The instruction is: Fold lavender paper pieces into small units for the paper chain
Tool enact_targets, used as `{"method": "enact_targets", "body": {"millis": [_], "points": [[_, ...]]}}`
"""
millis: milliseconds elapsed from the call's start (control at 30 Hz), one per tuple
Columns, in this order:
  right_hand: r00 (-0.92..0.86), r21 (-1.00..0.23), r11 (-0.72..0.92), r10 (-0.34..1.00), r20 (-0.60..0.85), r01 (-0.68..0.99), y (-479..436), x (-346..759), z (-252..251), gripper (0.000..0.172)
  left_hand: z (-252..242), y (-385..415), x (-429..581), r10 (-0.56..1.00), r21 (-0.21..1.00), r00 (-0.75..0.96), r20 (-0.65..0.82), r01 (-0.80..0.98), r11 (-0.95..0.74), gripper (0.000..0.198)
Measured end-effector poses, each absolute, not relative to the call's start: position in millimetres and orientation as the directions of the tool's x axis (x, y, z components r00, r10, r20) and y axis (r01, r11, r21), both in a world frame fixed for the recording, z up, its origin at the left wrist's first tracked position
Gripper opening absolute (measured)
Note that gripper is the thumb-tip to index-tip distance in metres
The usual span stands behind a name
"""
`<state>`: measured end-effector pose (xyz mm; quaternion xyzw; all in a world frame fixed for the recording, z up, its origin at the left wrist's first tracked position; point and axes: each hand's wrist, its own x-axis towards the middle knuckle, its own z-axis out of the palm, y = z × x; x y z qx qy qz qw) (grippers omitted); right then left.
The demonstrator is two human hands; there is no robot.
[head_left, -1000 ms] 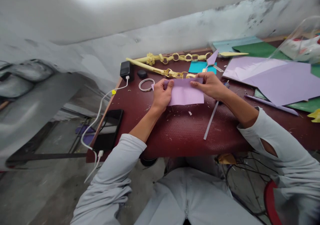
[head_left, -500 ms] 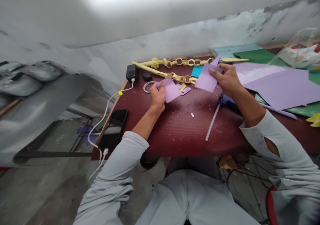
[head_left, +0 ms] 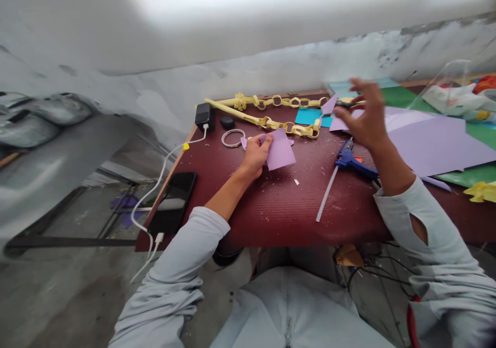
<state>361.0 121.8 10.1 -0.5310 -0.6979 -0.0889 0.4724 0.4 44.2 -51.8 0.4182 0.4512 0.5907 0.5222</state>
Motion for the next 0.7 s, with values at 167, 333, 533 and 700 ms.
{"method": "enact_targets", "body": {"millis": [167, 333, 533, 700], "points": [[-0.669, -0.371, 0.873, 0.483, 0.565, 0.317, 66.9, 265.5, 4.0, 0.077, -47.1, 41.7, 3.9, 0.996, 0.948, -0.086, -0.031, -0.317, 0.002, 0.026], [-0.704, -0.449, 0.885, 0.399, 0.588, 0.126, 54.5, 238.8, -12.5, 0.015, -41.7, 35.6, 9.2, 0.997, 0.951, -0.074, -0.005, -0.308, -0.018, 0.024], [-0.538, -0.656, 0.719, 0.655, 0.530, 0.229, 50.3, 241.5, -6.6, 0.038, -36.4, 22.9, 10.5, 0.986, 0.969, 0.162, 0.027, -0.246, 0.014, 0.040], [-0.430, -0.797, 0.559, 0.792, 0.432, 0.228, 47.6, 238.9, -2.9, 0.048, -25.6, 14.2, 16.0, 0.965, 0.970, 0.260, -0.022, -0.228, 0.083, 0.057]]}}
